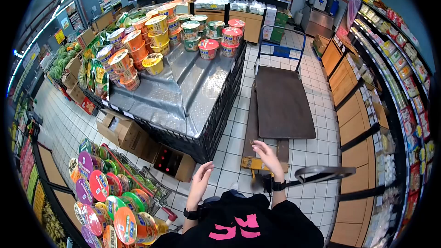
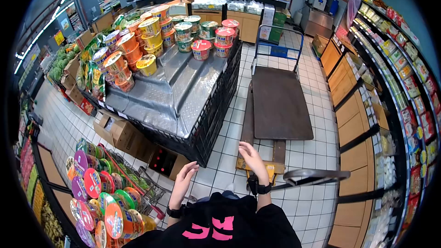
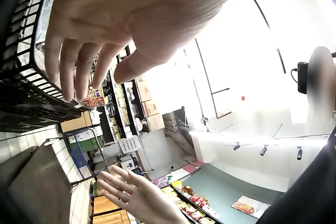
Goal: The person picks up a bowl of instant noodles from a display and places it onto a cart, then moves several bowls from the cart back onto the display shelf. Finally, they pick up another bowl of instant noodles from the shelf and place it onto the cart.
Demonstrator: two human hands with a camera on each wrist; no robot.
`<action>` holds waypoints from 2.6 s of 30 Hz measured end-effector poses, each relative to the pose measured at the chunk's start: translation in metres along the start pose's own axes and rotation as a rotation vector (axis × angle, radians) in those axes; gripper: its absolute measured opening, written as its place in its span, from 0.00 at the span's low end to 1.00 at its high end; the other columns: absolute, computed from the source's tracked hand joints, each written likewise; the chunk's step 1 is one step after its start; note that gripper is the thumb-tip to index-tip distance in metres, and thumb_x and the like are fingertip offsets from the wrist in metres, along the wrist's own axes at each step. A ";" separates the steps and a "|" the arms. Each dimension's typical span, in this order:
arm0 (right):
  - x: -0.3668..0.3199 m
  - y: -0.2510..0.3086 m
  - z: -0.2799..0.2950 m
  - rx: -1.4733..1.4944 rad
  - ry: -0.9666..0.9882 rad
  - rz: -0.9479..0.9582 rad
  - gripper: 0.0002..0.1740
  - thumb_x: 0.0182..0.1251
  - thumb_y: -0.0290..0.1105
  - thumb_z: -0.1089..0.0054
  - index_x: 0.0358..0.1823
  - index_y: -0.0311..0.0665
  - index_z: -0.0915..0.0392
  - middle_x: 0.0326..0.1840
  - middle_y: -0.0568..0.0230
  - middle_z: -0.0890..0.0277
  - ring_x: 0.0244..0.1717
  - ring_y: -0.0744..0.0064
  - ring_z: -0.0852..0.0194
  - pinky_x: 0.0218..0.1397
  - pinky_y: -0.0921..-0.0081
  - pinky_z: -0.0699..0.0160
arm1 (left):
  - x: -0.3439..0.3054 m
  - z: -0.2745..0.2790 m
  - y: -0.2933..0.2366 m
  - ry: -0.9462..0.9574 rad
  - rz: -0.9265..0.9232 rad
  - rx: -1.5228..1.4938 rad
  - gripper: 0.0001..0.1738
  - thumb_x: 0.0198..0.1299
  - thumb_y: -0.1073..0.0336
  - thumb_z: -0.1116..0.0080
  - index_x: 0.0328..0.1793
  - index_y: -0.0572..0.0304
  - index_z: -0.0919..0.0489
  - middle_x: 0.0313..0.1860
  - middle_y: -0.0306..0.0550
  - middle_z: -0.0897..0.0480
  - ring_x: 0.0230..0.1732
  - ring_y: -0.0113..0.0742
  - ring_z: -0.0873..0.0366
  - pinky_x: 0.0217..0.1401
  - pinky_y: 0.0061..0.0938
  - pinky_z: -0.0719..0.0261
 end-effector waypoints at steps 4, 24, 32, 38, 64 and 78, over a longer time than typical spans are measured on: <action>0.044 -0.005 0.006 -0.032 0.064 -0.045 0.22 0.74 0.36 0.48 0.64 0.32 0.31 0.59 0.56 0.25 0.59 0.68 0.26 0.64 0.73 0.31 | 0.034 0.000 0.001 -0.031 0.020 -0.003 0.19 0.71 0.69 0.53 0.65 0.67 0.28 0.57 0.49 0.21 0.59 0.33 0.25 0.65 0.26 0.31; 0.257 0.035 0.086 -0.127 -0.197 -0.066 0.20 0.73 0.35 0.48 0.62 0.34 0.28 0.54 0.58 0.21 0.54 0.72 0.24 0.61 0.76 0.29 | 0.287 0.045 -0.038 -0.136 -0.049 -0.001 0.19 0.71 0.68 0.53 0.64 0.69 0.28 0.56 0.51 0.21 0.60 0.35 0.25 0.67 0.28 0.34; 0.316 0.035 0.073 -0.088 -0.108 -0.060 0.21 0.73 0.36 0.47 0.62 0.34 0.28 0.54 0.58 0.21 0.53 0.71 0.23 0.59 0.74 0.28 | 0.340 0.048 -0.060 -0.099 -0.010 0.001 0.19 0.71 0.69 0.53 0.65 0.69 0.28 0.56 0.51 0.21 0.60 0.35 0.25 0.66 0.27 0.32; 0.358 0.050 0.083 -0.095 -0.111 -0.038 0.21 0.74 0.37 0.49 0.63 0.35 0.29 0.54 0.57 0.21 0.54 0.71 0.23 0.59 0.73 0.28 | 0.370 0.051 -0.063 -0.114 0.044 -0.034 0.19 0.72 0.69 0.53 0.65 0.68 0.28 0.55 0.50 0.20 0.60 0.34 0.25 0.66 0.26 0.32; 0.676 0.020 0.026 0.110 0.327 -0.087 0.25 0.73 0.40 0.46 0.67 0.37 0.33 0.57 0.62 0.23 0.56 0.72 0.25 0.58 0.74 0.29 | 0.520 0.041 -0.046 -0.356 0.087 -0.063 0.21 0.72 0.62 0.52 0.68 0.62 0.30 0.58 0.46 0.20 0.59 0.31 0.25 0.65 0.25 0.32; 0.790 0.011 -0.030 0.157 0.350 -0.054 0.27 0.72 0.37 0.44 0.67 0.31 0.34 0.63 0.60 0.28 0.62 0.74 0.30 0.64 0.77 0.33 | 0.704 0.057 -0.021 -0.214 0.094 -0.084 0.38 0.69 0.54 0.51 0.79 0.61 0.48 0.79 0.52 0.46 0.76 0.41 0.42 0.73 0.37 0.41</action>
Point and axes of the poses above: each hand's wrist, its own x-axis towards the middle knuckle, its own z-axis out of the back of the hand, y = z × x, the point moved 5 cm from there along x, towards the middle knuckle
